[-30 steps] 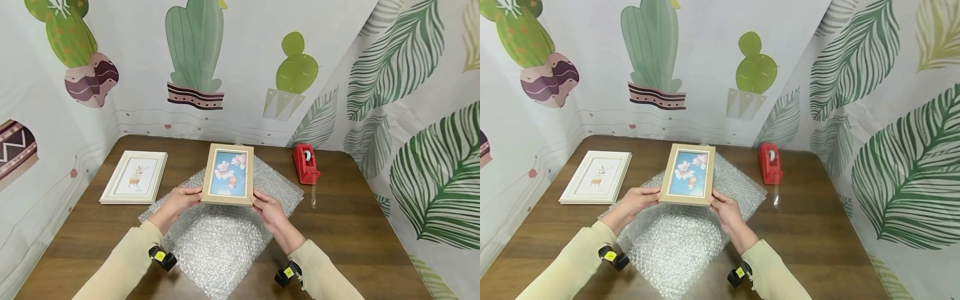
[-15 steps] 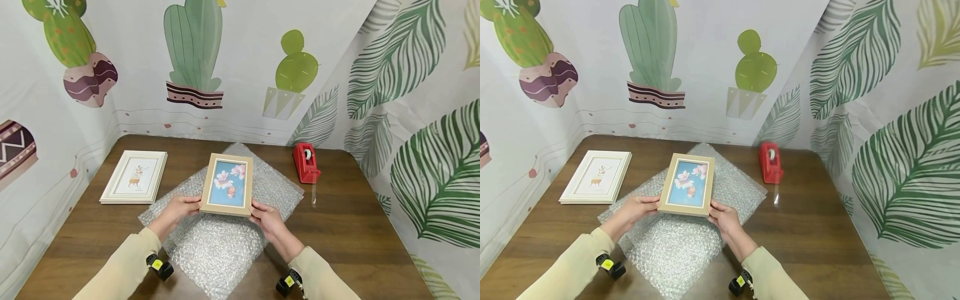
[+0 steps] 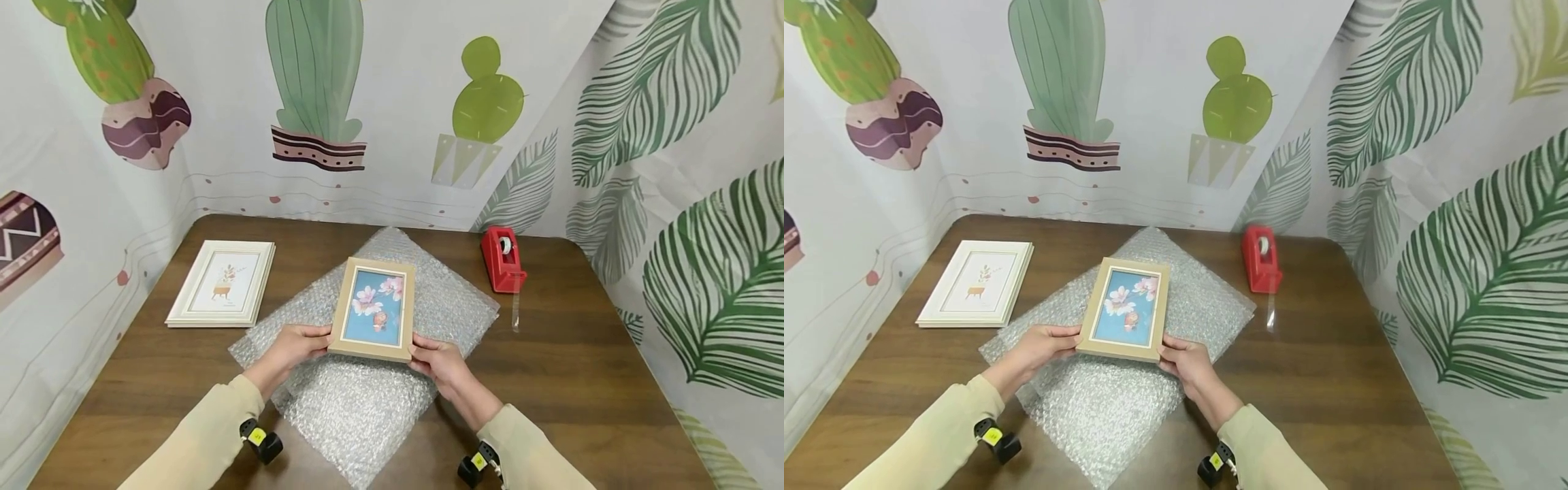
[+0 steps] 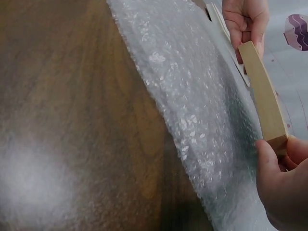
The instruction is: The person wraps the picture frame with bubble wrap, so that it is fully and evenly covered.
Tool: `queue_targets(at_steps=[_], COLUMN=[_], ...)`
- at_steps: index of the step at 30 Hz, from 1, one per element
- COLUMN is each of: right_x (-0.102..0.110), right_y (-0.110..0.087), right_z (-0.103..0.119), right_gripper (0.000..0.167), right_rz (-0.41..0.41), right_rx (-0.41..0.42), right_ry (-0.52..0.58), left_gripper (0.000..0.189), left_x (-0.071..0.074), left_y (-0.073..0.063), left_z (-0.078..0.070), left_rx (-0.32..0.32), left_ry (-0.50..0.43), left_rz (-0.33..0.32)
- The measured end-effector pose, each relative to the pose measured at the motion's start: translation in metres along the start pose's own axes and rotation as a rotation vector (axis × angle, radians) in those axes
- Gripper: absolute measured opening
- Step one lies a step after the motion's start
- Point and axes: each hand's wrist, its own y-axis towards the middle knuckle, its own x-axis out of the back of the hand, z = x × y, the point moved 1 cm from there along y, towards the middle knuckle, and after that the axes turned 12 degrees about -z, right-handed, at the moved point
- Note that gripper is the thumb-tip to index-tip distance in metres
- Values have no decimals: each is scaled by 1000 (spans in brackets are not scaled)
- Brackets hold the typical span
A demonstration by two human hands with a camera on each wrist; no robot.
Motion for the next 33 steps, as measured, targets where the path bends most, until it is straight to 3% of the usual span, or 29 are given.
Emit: queue_targets(at_steps=[12,22,28,33], right_x=[6,4,6,8], right_y=[6,9,8,8], right_z=[-1,-8,-6,-5], right_gripper=[43,39,39,38], right_rz=[13,-4,-21,-9], right_rx=[-1,0,42,100], right_ry=[-48,-80,-135,-212], left_gripper=[41,38,39,39], left_x=[-12,-10,-11,-8], left_y=[2,1,2,7], left_z=[5,10,10,18], left_rx=[35,43,29,-20], left_ry=[-37,16,-15,-75], left_rz=[-2,-16,9,58])
